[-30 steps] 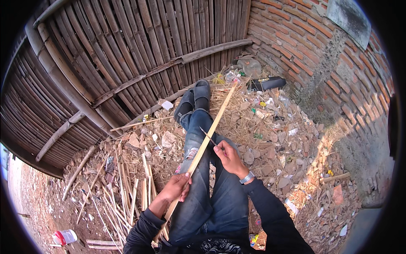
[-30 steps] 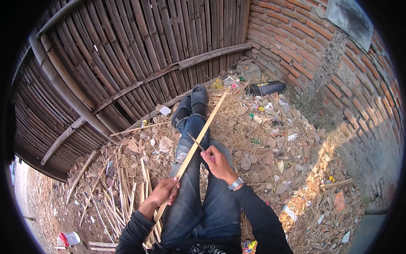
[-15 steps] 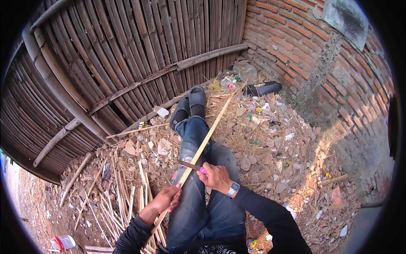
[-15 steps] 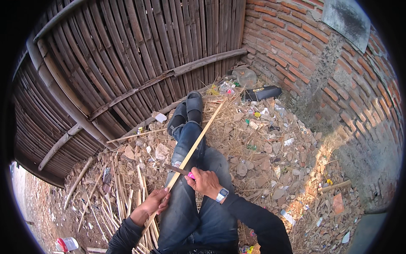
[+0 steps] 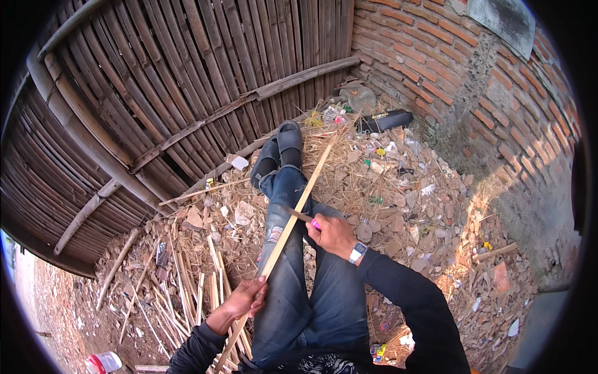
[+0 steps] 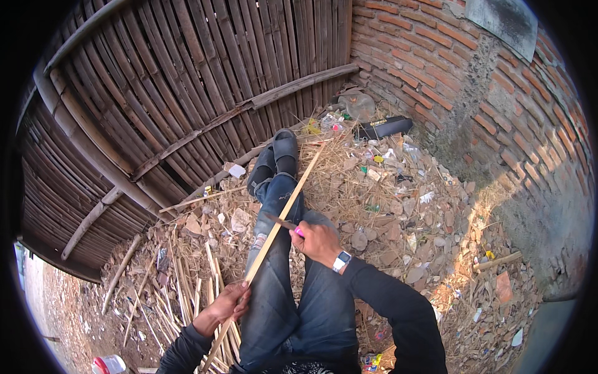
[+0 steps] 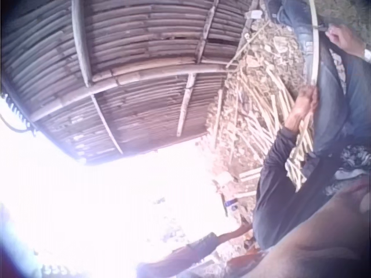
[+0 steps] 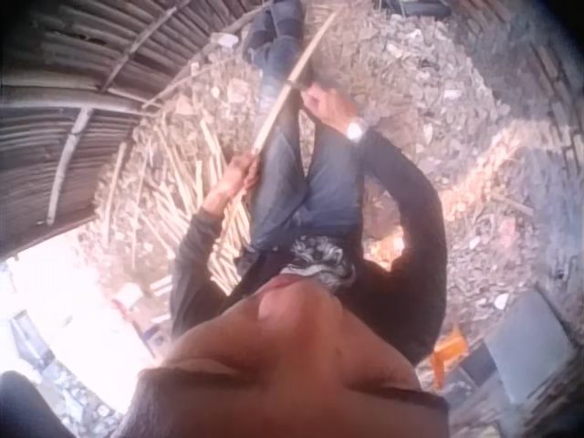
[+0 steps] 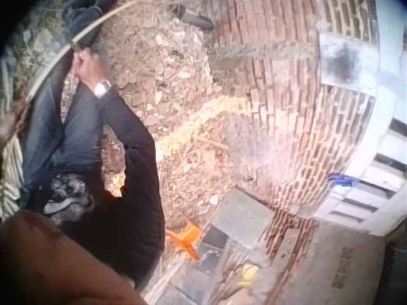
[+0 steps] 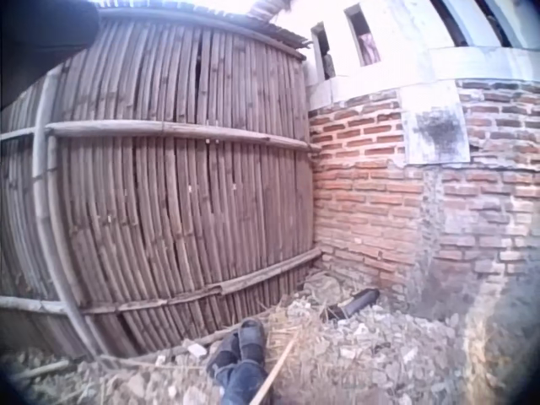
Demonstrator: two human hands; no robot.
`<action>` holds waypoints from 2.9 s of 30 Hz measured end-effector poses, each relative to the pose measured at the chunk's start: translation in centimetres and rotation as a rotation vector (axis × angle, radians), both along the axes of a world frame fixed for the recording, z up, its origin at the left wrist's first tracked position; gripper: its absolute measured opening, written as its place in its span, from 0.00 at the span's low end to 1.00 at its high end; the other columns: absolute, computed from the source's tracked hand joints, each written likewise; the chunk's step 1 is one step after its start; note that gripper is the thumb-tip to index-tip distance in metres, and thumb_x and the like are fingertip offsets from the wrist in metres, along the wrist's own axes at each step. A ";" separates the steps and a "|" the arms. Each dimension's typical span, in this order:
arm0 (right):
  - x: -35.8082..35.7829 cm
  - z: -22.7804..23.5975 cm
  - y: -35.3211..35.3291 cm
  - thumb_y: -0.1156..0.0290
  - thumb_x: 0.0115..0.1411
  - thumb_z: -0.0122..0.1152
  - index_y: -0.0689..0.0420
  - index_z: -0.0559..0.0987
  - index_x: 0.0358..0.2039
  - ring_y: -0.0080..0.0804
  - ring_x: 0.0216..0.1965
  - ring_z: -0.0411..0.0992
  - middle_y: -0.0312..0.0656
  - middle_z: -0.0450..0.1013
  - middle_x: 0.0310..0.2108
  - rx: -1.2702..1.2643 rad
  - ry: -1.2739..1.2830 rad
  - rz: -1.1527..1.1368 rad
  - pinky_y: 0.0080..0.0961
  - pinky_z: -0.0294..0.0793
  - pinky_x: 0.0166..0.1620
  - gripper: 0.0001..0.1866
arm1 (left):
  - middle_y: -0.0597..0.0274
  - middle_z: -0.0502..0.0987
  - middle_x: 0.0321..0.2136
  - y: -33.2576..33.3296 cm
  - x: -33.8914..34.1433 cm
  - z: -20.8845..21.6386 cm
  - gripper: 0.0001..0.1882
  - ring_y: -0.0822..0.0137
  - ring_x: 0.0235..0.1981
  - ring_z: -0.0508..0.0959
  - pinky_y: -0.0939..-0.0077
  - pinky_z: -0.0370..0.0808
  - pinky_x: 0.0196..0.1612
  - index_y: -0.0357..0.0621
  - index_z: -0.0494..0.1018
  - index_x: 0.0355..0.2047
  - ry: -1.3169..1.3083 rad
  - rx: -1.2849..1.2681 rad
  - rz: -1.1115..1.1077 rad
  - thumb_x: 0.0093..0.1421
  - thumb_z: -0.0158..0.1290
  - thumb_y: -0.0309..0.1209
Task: The person is using a small knife to whittle and shape a thin bamboo stick while sitting on the ground, removing outer layers and smoothing the wood.
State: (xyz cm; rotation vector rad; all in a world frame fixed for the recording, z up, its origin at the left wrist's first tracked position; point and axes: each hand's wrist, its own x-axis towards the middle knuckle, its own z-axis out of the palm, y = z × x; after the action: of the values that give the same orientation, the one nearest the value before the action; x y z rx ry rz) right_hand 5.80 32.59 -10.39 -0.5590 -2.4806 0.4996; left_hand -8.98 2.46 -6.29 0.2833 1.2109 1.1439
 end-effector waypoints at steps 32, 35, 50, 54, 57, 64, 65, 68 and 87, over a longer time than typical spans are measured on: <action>4.0 0.8 10.7 0.51 0.77 0.49 0.61 0.82 0.37 0.32 0.26 0.72 0.43 0.75 0.23 -0.538 0.336 -0.372 0.33 0.71 0.34 0.25 | 0.65 0.74 0.16 -3.9 -2.6 -0.9 0.22 0.75 0.09 0.70 0.80 0.68 0.14 0.37 0.74 0.35 0.359 -0.058 -0.141 0.78 0.46 0.44; 2.8 -0.1 9.4 0.52 0.77 0.51 0.61 0.81 0.36 0.34 0.22 0.71 0.45 0.73 0.20 -0.464 0.418 -0.352 0.36 0.70 0.31 0.24 | 0.66 0.72 0.15 -2.9 -2.7 -0.5 0.22 0.76 0.09 0.70 0.80 0.67 0.14 0.36 0.74 0.35 0.420 -0.054 -0.142 0.77 0.47 0.44; 0.9 -1.0 1.9 0.56 0.76 0.51 0.62 0.80 0.34 0.58 0.23 0.74 0.55 0.71 0.18 -0.462 0.298 -0.353 0.47 0.69 0.26 0.22 | 0.65 0.68 0.10 -2.0 -2.0 -1.2 0.24 0.75 0.06 0.67 0.78 0.63 0.11 0.39 0.72 0.32 0.398 0.025 -0.164 0.78 0.43 0.46; 0.0 -1.8 -0.2 0.57 0.76 0.51 0.61 0.78 0.31 0.61 0.24 0.75 0.56 0.72 0.19 -0.382 0.318 -0.220 0.50 0.68 0.26 0.22 | 0.68 0.67 0.10 0.1 -1.4 -1.0 0.23 0.75 0.06 0.66 0.78 0.64 0.11 0.40 0.72 0.32 0.325 -0.008 -0.138 0.78 0.44 0.46; 0.3 -1.8 -5.1 0.59 0.76 0.51 0.58 0.76 0.30 0.64 0.25 0.74 0.56 0.72 0.19 -0.402 0.278 -0.010 0.54 0.67 0.25 0.19 | 0.68 0.67 0.11 0.5 -1.2 -1.2 0.24 0.76 0.06 0.66 0.79 0.65 0.10 0.40 0.73 0.32 0.282 -0.034 -0.110 0.78 0.44 0.46; 0.1 -0.5 0.5 0.55 0.77 0.49 0.63 0.79 0.29 0.57 0.24 0.76 0.55 0.73 0.20 -0.415 0.302 -0.311 0.46 0.69 0.27 0.26 | 0.68 0.67 0.11 1.7 -1.1 -1.5 0.24 0.75 0.05 0.65 0.80 0.63 0.09 0.40 0.74 0.33 0.192 0.004 -0.061 0.78 0.45 0.47; 0.1 -1.3 -0.3 0.55 0.77 0.49 0.63 0.78 0.29 0.58 0.25 0.76 0.55 0.74 0.21 -0.371 0.346 -0.270 0.46 0.69 0.27 0.26 | 0.68 0.67 0.11 2.1 -0.8 -1.8 0.24 0.75 0.05 0.65 0.80 0.63 0.09 0.40 0.74 0.33 0.191 0.008 -0.066 0.78 0.45 0.47; 0.4 -1.2 -5.9 0.57 0.77 0.50 0.62 0.79 0.32 0.60 0.28 0.77 0.54 0.75 0.22 -0.459 0.195 -0.060 0.47 0.71 0.28 0.23 | 0.68 0.66 0.10 2.0 -0.8 -2.6 0.22 0.75 0.04 0.64 0.80 0.61 0.08 0.41 0.73 0.33 0.114 0.026 -0.013 0.78 0.44 0.46; -0.3 -0.7 4.0 0.47 0.77 0.45 0.65 0.82 0.33 0.59 0.29 0.78 0.56 0.77 0.24 -0.484 0.175 -0.459 0.43 0.75 0.33 0.32 | 0.68 0.67 0.12 2.3 0.1 -2.0 0.23 0.76 0.05 0.64 0.80 0.61 0.10 0.40 0.74 0.34 0.231 0.026 -0.030 0.78 0.44 0.47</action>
State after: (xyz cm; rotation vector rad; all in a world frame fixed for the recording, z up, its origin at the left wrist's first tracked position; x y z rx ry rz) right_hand 5.49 36.58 -11.13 -1.1815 -1.9722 0.9168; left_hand -8.93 4.79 -8.31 0.4619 1.3900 1.1232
